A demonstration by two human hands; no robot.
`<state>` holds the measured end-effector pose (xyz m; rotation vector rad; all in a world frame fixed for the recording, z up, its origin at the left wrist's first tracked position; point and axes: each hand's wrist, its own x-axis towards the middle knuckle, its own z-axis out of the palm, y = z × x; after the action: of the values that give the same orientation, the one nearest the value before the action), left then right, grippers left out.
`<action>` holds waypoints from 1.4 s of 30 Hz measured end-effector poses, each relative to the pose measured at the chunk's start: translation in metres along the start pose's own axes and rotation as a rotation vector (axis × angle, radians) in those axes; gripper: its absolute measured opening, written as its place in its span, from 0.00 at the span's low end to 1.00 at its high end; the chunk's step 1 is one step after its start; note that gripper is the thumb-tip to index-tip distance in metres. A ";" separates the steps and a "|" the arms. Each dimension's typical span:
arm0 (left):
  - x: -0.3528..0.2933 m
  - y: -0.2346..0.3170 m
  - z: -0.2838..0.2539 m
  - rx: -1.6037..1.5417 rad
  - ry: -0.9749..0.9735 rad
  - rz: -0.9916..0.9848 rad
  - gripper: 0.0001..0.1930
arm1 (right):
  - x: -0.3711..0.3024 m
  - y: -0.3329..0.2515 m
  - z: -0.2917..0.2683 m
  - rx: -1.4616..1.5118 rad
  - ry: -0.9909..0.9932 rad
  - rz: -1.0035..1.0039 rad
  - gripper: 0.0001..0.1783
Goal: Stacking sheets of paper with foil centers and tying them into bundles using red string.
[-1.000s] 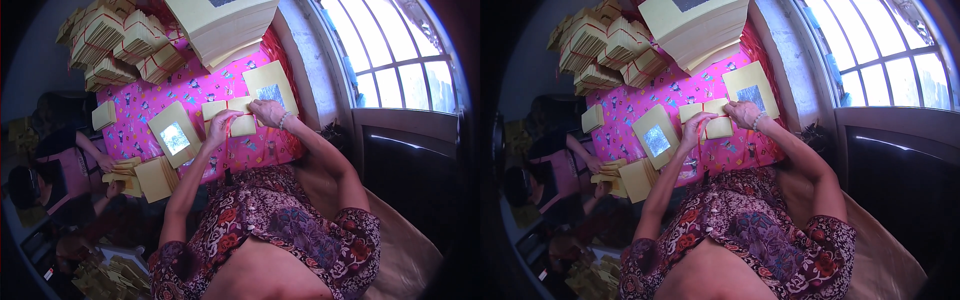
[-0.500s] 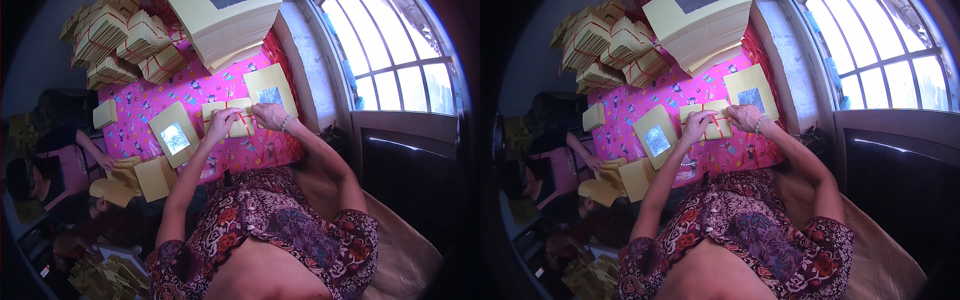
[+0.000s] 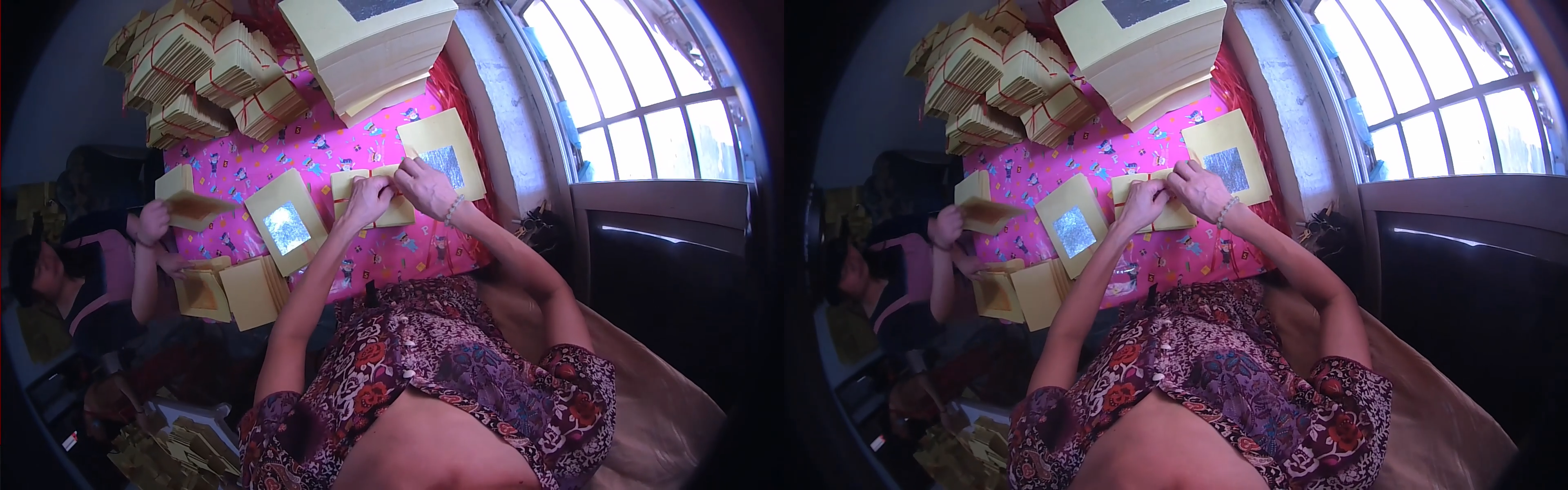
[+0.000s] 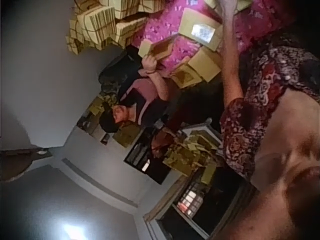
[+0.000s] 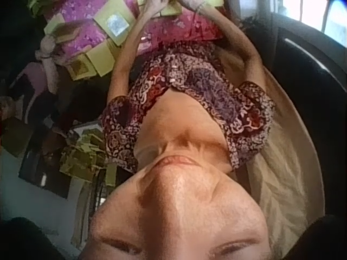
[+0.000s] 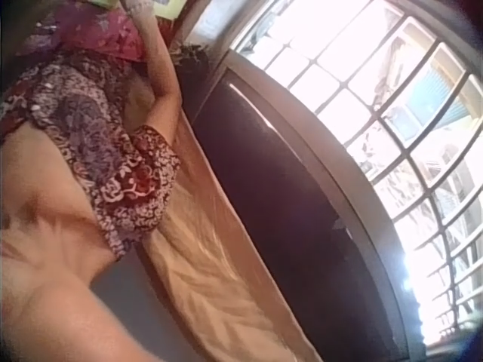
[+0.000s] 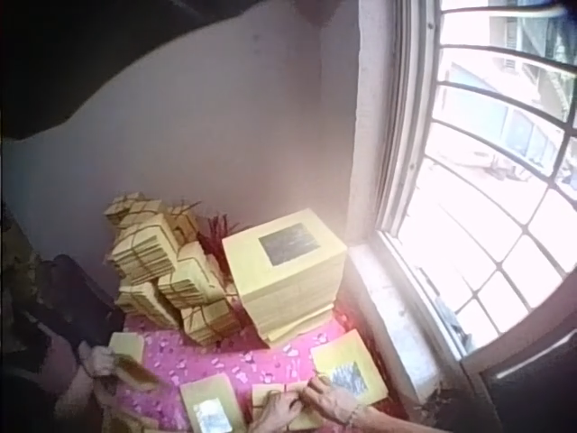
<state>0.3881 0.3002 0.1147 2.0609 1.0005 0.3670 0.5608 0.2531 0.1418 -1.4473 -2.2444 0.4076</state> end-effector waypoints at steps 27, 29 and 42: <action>0.009 0.003 0.011 -0.091 -0.034 0.096 0.06 | -0.031 0.010 0.035 0.549 0.197 0.463 0.08; 0.009 0.004 0.012 -0.056 -0.020 0.144 0.06 | -0.030 0.014 0.036 0.607 0.214 0.511 0.07; 0.004 0.009 0.023 0.232 0.212 0.356 0.08 | -0.032 0.024 0.039 0.515 0.112 0.438 0.07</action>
<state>0.4077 0.2876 0.1067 2.4569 0.8242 0.6935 0.5714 0.2329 0.0906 -1.6037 -1.5594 0.9365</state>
